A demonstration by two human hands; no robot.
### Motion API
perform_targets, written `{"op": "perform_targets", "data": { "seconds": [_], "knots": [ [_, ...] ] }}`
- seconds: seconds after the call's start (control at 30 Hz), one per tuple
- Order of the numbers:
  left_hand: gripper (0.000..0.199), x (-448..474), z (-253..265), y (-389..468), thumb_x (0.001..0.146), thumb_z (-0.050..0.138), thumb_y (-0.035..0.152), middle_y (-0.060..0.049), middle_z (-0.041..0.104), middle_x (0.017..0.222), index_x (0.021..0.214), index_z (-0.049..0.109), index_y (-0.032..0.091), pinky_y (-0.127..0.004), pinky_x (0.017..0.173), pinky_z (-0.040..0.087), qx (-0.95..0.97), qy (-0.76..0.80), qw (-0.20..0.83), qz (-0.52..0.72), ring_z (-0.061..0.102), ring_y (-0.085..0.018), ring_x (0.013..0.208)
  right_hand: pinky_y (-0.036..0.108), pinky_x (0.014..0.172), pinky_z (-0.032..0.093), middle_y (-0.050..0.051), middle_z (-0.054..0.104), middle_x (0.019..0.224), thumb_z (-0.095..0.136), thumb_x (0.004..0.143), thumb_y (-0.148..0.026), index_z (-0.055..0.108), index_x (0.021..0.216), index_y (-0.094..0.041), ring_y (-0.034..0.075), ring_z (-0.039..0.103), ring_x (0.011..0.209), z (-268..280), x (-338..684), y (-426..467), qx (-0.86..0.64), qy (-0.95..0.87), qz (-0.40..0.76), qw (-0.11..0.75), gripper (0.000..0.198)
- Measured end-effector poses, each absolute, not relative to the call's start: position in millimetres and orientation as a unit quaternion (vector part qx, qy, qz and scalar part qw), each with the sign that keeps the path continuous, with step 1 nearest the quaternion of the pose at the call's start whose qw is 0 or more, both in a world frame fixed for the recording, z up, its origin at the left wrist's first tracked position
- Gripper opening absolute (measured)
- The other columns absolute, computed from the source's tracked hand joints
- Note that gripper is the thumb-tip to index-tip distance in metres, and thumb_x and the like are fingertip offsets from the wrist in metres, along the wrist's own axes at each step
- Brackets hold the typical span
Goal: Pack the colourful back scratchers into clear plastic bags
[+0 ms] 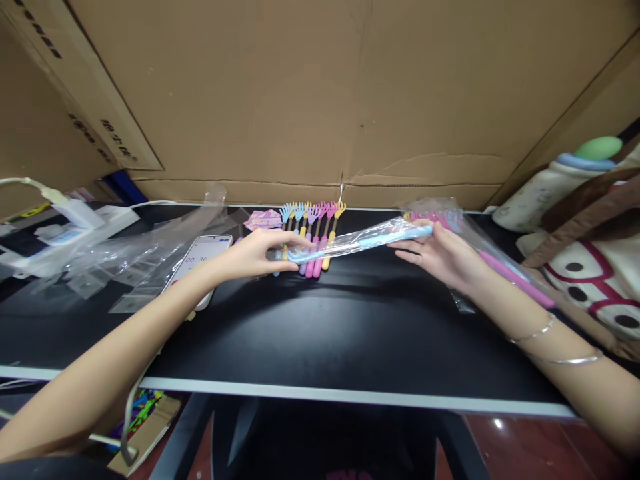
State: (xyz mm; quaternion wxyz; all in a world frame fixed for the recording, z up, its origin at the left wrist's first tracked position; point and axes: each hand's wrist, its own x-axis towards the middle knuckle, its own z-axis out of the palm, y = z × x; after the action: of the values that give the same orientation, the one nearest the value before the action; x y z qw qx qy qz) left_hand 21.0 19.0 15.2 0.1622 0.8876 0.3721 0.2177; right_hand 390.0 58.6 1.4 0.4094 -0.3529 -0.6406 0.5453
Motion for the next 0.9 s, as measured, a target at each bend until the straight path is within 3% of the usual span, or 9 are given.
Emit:
{"op": "perform_targets", "data": {
  "seconds": [0.23, 0.43, 0.63, 0.77, 0.9],
  "knots": [
    [0.038, 23, 9, 19, 0.091, 0.065, 0.04, -0.006, 0.072, 0.117, 0.123, 0.067, 0.02, -0.027, 0.094, 0.049, 0.904, 0.339, 0.14, 0.22, 0.067, -0.019, 0.105, 0.044, 0.102, 0.053, -0.002, 0.068, 0.117, 0.076, 0.079, -0.05, 0.066, 0.091, -0.03, 0.02, 0.067, 0.109, -5, 386, 55, -0.318, -0.568, 0.618, 0.44, 0.025],
    [0.037, 23, 4, 20, 0.092, 0.064, 0.038, -0.004, 0.071, 0.118, 0.127, 0.065, 0.025, -0.027, 0.092, 0.048, 0.911, 0.327, 0.131, 0.212, 0.065, -0.018, 0.106, 0.044, 0.1, 0.054, -0.001, 0.068, 0.111, 0.083, 0.072, -0.045, 0.065, 0.088, -0.029, 0.019, 0.066, 0.104, -5, 385, 52, -0.322, -0.556, 0.629, 0.437, 0.029],
    [0.031, 24, 6, 20, 0.095, 0.062, 0.036, -0.005, 0.072, 0.112, 0.123, 0.067, 0.023, -0.028, 0.09, 0.047, 0.916, 0.312, 0.11, 0.226, 0.065, -0.018, 0.101, 0.039, 0.096, 0.055, 0.0, 0.067, 0.122, 0.078, 0.078, -0.044, 0.068, 0.111, -0.034, 0.016, 0.069, 0.097, -6, 386, 51, -0.309, -0.558, 0.663, 0.392, 0.037],
    [0.029, 25, 7, 18, 0.095, 0.061, 0.034, -0.004, 0.073, 0.11, 0.121, 0.068, 0.022, -0.027, 0.088, 0.047, 0.916, 0.308, 0.097, 0.237, 0.065, -0.017, 0.099, 0.039, 0.095, 0.056, 0.002, 0.064, 0.134, 0.071, 0.085, -0.048, 0.063, 0.127, -0.036, 0.019, 0.071, 0.101, -5, 387, 51, -0.298, -0.565, 0.695, 0.33, 0.045],
    [0.026, 25, 6, 18, 0.096, 0.06, 0.034, -0.003, 0.072, 0.111, 0.118, 0.068, 0.023, -0.026, 0.091, 0.047, 0.916, 0.308, 0.091, 0.24, 0.065, -0.016, 0.101, 0.043, 0.093, 0.056, 0.004, 0.066, 0.132, 0.066, 0.087, -0.055, 0.057, 0.134, -0.037, 0.022, 0.073, 0.101, -4, 390, 51, -0.304, -0.577, 0.705, 0.278, 0.051]
  ]
}}
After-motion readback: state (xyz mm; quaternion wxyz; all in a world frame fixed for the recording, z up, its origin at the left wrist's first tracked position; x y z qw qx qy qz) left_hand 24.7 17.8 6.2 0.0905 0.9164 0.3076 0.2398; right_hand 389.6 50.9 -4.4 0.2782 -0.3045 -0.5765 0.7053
